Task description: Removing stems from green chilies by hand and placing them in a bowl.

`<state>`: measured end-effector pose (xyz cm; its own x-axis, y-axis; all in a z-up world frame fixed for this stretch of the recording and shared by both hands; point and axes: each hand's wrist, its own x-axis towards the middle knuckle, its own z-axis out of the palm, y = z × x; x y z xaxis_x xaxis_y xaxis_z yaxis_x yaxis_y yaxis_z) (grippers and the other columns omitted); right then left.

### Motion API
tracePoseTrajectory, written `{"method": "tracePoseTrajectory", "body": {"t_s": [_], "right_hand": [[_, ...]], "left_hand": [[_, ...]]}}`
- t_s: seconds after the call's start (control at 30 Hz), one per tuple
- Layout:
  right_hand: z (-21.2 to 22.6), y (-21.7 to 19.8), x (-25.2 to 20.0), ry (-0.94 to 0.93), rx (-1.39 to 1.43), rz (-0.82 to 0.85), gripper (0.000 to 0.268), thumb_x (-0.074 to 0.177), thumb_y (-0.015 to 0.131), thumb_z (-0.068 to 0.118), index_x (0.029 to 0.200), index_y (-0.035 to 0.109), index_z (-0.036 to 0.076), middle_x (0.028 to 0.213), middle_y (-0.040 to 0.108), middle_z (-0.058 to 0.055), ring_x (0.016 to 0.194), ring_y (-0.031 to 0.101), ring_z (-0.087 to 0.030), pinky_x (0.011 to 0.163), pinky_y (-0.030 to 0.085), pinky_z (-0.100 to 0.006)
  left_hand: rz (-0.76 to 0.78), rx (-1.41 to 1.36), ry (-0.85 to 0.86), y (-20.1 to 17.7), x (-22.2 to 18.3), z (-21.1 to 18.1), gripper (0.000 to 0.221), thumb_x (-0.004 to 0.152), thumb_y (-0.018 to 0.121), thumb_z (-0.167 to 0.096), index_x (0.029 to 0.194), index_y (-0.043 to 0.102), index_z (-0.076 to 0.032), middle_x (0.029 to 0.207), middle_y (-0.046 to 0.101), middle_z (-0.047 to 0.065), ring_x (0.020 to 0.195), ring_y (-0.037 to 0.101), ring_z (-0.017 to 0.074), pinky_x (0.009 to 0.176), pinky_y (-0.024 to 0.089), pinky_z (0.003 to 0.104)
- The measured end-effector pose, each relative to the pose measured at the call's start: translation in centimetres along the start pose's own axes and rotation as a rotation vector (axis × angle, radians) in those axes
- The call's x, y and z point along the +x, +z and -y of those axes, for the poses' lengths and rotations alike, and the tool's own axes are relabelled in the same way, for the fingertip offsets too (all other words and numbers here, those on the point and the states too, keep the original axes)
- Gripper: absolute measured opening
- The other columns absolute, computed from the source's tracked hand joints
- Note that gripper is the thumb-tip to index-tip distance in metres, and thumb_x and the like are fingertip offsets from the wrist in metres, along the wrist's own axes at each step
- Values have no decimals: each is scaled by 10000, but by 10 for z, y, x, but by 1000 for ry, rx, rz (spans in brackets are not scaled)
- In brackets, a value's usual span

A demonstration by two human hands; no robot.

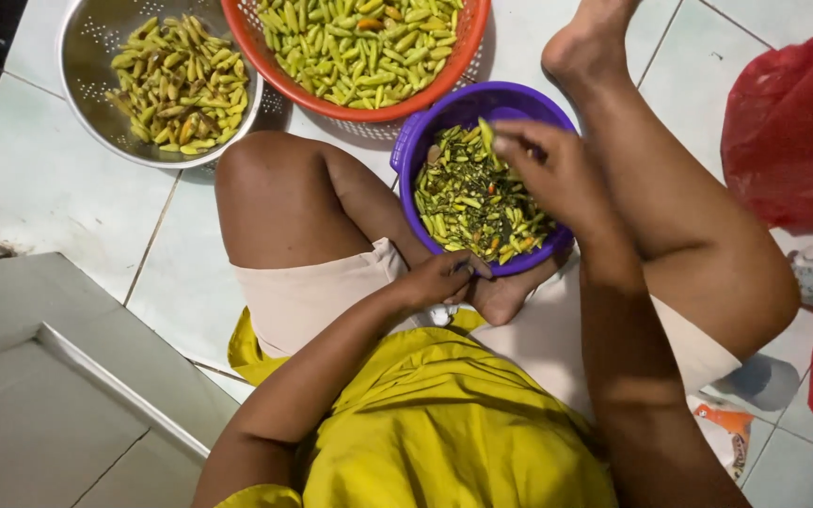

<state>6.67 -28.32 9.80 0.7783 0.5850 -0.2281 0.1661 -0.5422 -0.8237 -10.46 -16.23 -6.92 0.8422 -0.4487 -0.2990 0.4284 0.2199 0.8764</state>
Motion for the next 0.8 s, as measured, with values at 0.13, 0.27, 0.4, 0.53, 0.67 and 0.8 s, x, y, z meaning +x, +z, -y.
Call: {"method": "tracePoseTrajectory", "body": {"t_s": [0.13, 0.27, 0.4, 0.53, 0.67, 0.8], "right_hand": [[33, 1, 23, -130, -70, -146, 294, 1017, 688, 175, 1254, 735, 9, 894, 744, -58, 673, 588, -76, 566, 478, -199], [-34, 39, 8, -71, -281, 21, 131, 984, 734, 109, 1101, 792, 94, 979, 750, -146, 938, 724, -360, 788, 565, -458], [-81, 56, -21, -79, -613, 86, 202, 967, 731, 186, 1137, 739, 76, 1024, 655, -120, 1054, 654, -361, 879, 538, -479], [-83, 47, -43, -186, -440, -7, 197, 1001, 715, 192, 1175, 736, 102, 1029, 637, -104, 1043, 652, -370, 920, 529, -474], [-84, 43, -63, -161, -336, -48, 191, 1018, 718, 200, 1189, 771, 133, 1054, 697, -95, 1064, 679, -327, 937, 535, -447], [-60, 37, -87, -63, -200, 75, 186, 1005, 680, 113, 1159, 775, 68, 1066, 734, -149, 1048, 692, -389, 934, 537, -493]], "left_hand": [[-24, 47, -21, -2, -4, 1, 282, 1023, 402, -81, 1180, 630, -32, 671, 557, 30, 579, 494, 133, 512, 415, 248], [-11, 127, -16, -5, -8, -5, 312, 1053, 359, -72, 1233, 611, -30, 531, 565, 49, 526, 498, 177, 628, 453, 333], [-19, 181, -12, -9, -7, -9, 304, 1051, 367, -88, 1223, 616, -68, 518, 556, 27, 524, 509, 174, 641, 474, 336], [16, 178, -25, -9, -7, -14, 325, 1070, 327, -78, 1220, 615, -61, 521, 553, 15, 499, 474, 140, 615, 449, 323], [-36, 174, -39, -5, -7, -11, 314, 1065, 354, -98, 1229, 619, -55, 516, 546, 20, 490, 469, 143, 611, 450, 309], [-71, 169, -49, -8, -6, -1, 294, 1059, 378, -128, 1240, 602, -70, 530, 567, 28, 512, 510, 164, 614, 463, 329]]}}
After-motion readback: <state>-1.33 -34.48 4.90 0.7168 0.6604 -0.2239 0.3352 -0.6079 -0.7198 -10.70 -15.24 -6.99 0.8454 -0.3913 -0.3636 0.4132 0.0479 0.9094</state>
